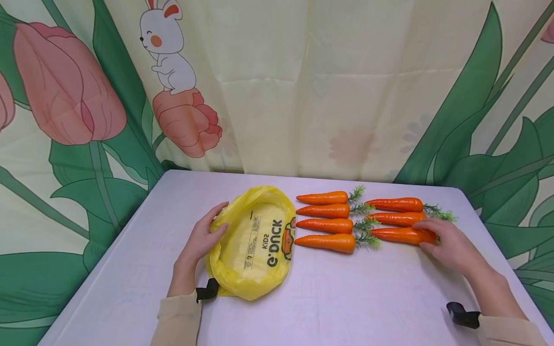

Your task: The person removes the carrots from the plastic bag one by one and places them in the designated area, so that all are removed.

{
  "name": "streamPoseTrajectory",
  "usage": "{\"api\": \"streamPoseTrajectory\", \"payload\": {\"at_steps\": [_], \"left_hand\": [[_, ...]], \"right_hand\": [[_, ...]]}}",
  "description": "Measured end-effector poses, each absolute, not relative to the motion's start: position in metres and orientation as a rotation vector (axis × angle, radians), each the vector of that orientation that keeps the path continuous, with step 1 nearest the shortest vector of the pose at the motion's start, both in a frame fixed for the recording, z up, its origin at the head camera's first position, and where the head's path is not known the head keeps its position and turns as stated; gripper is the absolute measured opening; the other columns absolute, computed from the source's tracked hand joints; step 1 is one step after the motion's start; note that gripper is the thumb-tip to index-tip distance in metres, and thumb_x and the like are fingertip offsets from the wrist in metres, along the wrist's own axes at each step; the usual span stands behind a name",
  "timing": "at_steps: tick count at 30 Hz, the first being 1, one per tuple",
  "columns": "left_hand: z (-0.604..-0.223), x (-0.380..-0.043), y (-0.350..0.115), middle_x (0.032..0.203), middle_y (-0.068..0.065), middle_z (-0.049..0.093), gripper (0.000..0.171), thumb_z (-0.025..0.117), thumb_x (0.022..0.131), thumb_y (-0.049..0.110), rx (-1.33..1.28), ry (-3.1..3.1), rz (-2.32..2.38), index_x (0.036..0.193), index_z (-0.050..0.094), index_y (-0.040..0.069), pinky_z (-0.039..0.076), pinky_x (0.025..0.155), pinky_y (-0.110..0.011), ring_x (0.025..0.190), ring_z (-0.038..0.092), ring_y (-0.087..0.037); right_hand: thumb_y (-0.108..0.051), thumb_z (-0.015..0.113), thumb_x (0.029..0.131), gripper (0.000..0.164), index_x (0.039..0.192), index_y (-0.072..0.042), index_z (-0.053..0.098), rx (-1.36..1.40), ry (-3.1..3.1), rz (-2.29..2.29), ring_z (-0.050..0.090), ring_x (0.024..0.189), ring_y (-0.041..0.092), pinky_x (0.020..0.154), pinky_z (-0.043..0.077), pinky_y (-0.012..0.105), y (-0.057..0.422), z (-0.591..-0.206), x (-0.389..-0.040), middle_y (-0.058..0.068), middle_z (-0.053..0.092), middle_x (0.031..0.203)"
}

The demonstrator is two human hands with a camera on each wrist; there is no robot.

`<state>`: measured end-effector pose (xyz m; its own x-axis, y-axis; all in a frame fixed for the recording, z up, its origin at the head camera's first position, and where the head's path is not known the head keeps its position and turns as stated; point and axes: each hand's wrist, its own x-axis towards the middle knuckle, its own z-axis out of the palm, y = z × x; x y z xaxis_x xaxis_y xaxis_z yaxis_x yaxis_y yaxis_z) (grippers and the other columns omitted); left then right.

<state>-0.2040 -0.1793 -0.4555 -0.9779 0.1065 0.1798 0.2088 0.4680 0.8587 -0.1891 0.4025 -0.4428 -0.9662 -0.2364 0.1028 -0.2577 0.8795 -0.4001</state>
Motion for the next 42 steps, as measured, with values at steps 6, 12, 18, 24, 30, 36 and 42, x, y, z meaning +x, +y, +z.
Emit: {"api": "streamPoseTrajectory", "payload": {"at_steps": [6, 12, 18, 24, 30, 36, 42], "left_hand": [[-0.455, -0.202, -0.179, 0.148, -0.011, 0.051, 0.057, 0.064, 0.096, 0.007, -0.273, -2.602, -1.552, 0.151, 0.048, 0.014, 0.042, 0.106, -0.053, 0.131, 0.05, -0.032], [-0.455, -0.203, -0.179, 0.148, -0.01, 0.051, 0.057, 0.063, 0.096, 0.008, -0.262, -2.605, -1.559, 0.151, 0.047, 0.014, 0.043, 0.106, -0.051, 0.131, 0.05, -0.031], [-0.455, -0.202, -0.179, 0.149, -0.011, 0.05, 0.058, 0.064, 0.096, 0.008, -0.264, -2.61, -1.556, 0.152, 0.046, 0.012, 0.042, 0.107, -0.052, 0.132, 0.049, -0.031], [-0.45, -0.201, -0.181, 0.139, -0.014, 0.054, 0.059, 0.065, 0.096, 0.007, -0.289, -2.609, -1.52, 0.152, 0.046, 0.011, 0.051, 0.095, -0.049, 0.115, 0.059, -0.032], [-0.446, -0.201, -0.183, 0.141, -0.014, 0.052, 0.059, 0.064, 0.097, 0.011, -0.287, -2.651, -1.491, 0.153, 0.044, 0.013, 0.051, 0.095, -0.048, 0.112, 0.059, -0.031], [-0.442, -0.201, -0.183, 0.146, -0.016, 0.049, 0.061, 0.064, 0.098, 0.015, -0.236, -2.72, -1.434, 0.155, 0.042, 0.017, 0.048, 0.1, -0.051, 0.122, 0.055, -0.034], [-0.44, -0.2, -0.183, 0.145, -0.015, 0.05, 0.061, 0.064, 0.097, 0.017, -0.225, -2.744, -1.397, 0.154, 0.042, 0.016, 0.046, 0.103, -0.051, 0.124, 0.053, -0.034]], "right_hand": [[0.007, 0.077, 0.079, 0.043, 0.12, 0.008, 0.064, 0.386, -2.992, 0.642, 0.039, 0.116, 0.06, 0.089, 0.033, 0.079, 0.403, -0.447, -0.19, 0.04, 0.051, 0.125], [0.007, 0.077, 0.078, 0.044, 0.12, 0.007, 0.064, 0.386, -2.987, 0.634, 0.039, 0.115, 0.06, 0.089, 0.033, 0.079, 0.404, -0.448, -0.19, 0.04, 0.05, 0.125], [0.005, 0.077, 0.079, 0.044, 0.121, 0.008, 0.063, 0.37, -2.98, 0.647, 0.038, 0.116, 0.06, 0.09, 0.032, 0.079, 0.403, -0.446, -0.187, 0.04, 0.049, 0.127], [0.0, 0.077, 0.083, 0.045, 0.124, 0.01, 0.06, 0.337, -2.985, 0.662, 0.038, 0.117, 0.059, 0.089, 0.034, 0.078, 0.399, -0.441, -0.187, 0.04, 0.049, 0.129], [-0.006, 0.077, 0.087, 0.042, 0.124, 0.006, 0.062, 0.336, -2.944, 0.7, 0.04, 0.117, 0.058, 0.086, 0.037, 0.078, 0.39, -0.434, -0.184, 0.038, 0.049, 0.13], [-0.015, 0.073, 0.093, 0.043, 0.128, 0.006, 0.059, 0.312, -2.919, 0.748, 0.037, 0.121, 0.059, 0.089, 0.033, 0.08, 0.38, -0.427, -0.179, 0.038, 0.046, 0.134], [-0.017, 0.072, 0.094, 0.045, 0.13, 0.005, 0.057, 0.302, -2.9, 0.765, 0.034, 0.124, 0.061, 0.093, 0.027, 0.082, 0.372, -0.418, -0.177, 0.038, 0.045, 0.136]]}}
